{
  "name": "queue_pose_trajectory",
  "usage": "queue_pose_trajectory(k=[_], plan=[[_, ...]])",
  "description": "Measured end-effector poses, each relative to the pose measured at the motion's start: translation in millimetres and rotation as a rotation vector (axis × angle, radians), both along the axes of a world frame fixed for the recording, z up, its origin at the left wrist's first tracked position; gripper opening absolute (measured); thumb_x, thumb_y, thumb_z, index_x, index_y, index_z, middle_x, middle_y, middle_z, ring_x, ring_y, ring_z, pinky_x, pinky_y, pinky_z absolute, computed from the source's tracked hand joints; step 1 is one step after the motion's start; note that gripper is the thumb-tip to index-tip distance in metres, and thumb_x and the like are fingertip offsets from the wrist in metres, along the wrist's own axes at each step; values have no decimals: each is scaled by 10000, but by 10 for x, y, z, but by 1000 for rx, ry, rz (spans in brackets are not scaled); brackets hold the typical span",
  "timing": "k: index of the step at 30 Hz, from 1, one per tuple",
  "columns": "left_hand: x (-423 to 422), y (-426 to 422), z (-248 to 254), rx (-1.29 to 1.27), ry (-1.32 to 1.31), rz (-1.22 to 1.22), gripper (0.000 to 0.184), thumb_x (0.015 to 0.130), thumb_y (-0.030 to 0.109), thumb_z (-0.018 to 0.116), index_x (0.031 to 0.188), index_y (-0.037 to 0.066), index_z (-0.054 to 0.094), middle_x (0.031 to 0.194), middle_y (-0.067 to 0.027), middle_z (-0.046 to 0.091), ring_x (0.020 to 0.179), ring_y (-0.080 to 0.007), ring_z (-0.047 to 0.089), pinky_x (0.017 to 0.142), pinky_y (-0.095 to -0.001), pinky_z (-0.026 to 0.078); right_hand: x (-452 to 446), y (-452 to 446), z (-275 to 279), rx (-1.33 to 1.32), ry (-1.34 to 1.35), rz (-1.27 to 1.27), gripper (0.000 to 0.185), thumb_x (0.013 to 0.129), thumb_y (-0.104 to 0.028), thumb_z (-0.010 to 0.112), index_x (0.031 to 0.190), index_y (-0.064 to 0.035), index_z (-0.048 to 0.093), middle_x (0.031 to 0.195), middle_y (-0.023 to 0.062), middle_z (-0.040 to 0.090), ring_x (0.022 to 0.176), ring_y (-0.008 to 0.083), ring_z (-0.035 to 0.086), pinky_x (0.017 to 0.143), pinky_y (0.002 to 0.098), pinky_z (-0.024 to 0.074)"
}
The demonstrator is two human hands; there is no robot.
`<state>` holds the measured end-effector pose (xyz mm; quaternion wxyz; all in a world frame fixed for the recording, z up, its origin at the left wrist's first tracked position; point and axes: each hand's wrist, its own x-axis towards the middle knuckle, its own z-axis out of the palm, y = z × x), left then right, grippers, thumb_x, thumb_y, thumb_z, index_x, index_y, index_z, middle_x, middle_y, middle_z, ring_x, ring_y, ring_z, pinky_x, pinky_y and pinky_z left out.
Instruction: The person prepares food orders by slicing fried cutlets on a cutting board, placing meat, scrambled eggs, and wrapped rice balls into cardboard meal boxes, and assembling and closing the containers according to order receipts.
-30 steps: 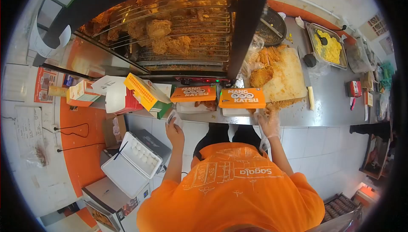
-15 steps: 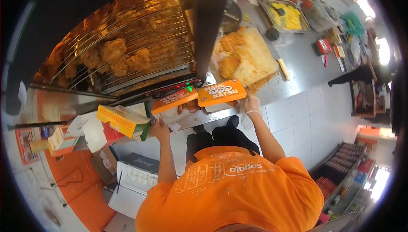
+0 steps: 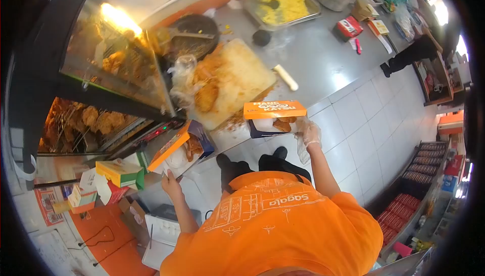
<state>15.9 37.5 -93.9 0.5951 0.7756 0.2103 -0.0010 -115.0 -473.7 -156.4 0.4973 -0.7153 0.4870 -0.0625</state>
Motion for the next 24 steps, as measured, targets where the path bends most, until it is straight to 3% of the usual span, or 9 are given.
queue_pose_trajectory(k=[2, 5, 8, 10, 14, 16, 19, 21, 24], plan=[[115, -606, 143, -16, -16, -69, 322, 991, 223, 525, 1108, -63, 616, 954, -129, 648, 767, -189, 661, 621, -325, 612, -166, -370, 346, 169, -118, -124, 475, 883, -416, 561, 1065, 9, 671, 1003, 265, 669, 908, 354, 659, 797, 427, 495], [249, -1594, 149, -120, 24, -176, 308, 983, 227, 539, 1056, -60, 622, 941, -129, 649, 757, -183, 659, 607, -322, 611, -475, -1171, 337, -31, -41, -149, 462, 879, -406, 565, 1057, 5, 676, 963, 223, 687, 874, 307, 664, 761, 405, 495], [380, -2624, 78, -224, 89, -308, 326, 976, 237, 553, 1019, -80, 612, 929, -143, 647, 746, -194, 661, 584, -320, 610, -753, -2022, 21, -192, -77, -156, 462, 938, -411, 513, 1026, 31, 615, 810, 140, 655, 625, 212, 643, 530, 331, 504], [470, -3313, 15, -361, 127, -327, 337, 970, 243, 562, 1002, -89, 607, 924, -151, 645, 708, -203, 657, 570, -319, 609, -681, -2414, 315, -157, -25, -155, 432, 930, -384, 540, 1034, 28, 616, 815, 138, 658, 652, 206, 650, 541, 341, 507], [735, -4434, -114, -247, 141, -405, 330, 958, 249, 575, 934, -74, 643, 818, -117, 658, 648, -181, 642, 520, -295, 560, -325, -3209, 303, -88, -53, -221, 382, 923, -323, 579, 1081, 23, 610, 847, 122, 663, 684, 203, 655, 549, 351, 510], [877, -4887, -213, -216, 85, -478, 339, 953, 261, 583, 875, -58, 666, 738, -92, 657, 624, -164, 634, 472, -275, 508, -112, -3608, -10, -344, 65, -53, 379, 917, -304, 592, 1123, 14, 603, 887, 137, 674, 712, 238, 666, 579, 373, 521], [1072, -5436, -45, 109, -4, -535, 357, 933, 286, 601, 822, -44, 682, 639, -98, 640, 613, -168, 628, 479, -321, 453, 314, -4068, -61, -137, -34, -71, 518, 913, -439, 515, 1193, -14, 612, 1115, 227, 624, 987, 368, 607, 814, 444, 468], [1220, -5575, -458, 163, -44, -522, 367, 918, 304, 612, 824, -43, 680, 636, -134, 640, 616, -197, 633, 523, -365, 454, 431, -4257, -83, -107, -13, -23, 578, 917, -502, 472, 1229, -37, 612, 1222, 264, 596, 1115, 427, 575, 926, 475, 439], [1395, -5721, -731, 346, -162, -530, 386, 896, 329, 627, 844, -50, 674, 643, -175, 639, 611, -241, 637, 581, -419, 456, 817, -4731, -271, -394, 70, 223, 558, 924, -494, 474, 1259, -63, 596, 1231, 257, 592, 1116, 433, 572, 936, 476, 440]])
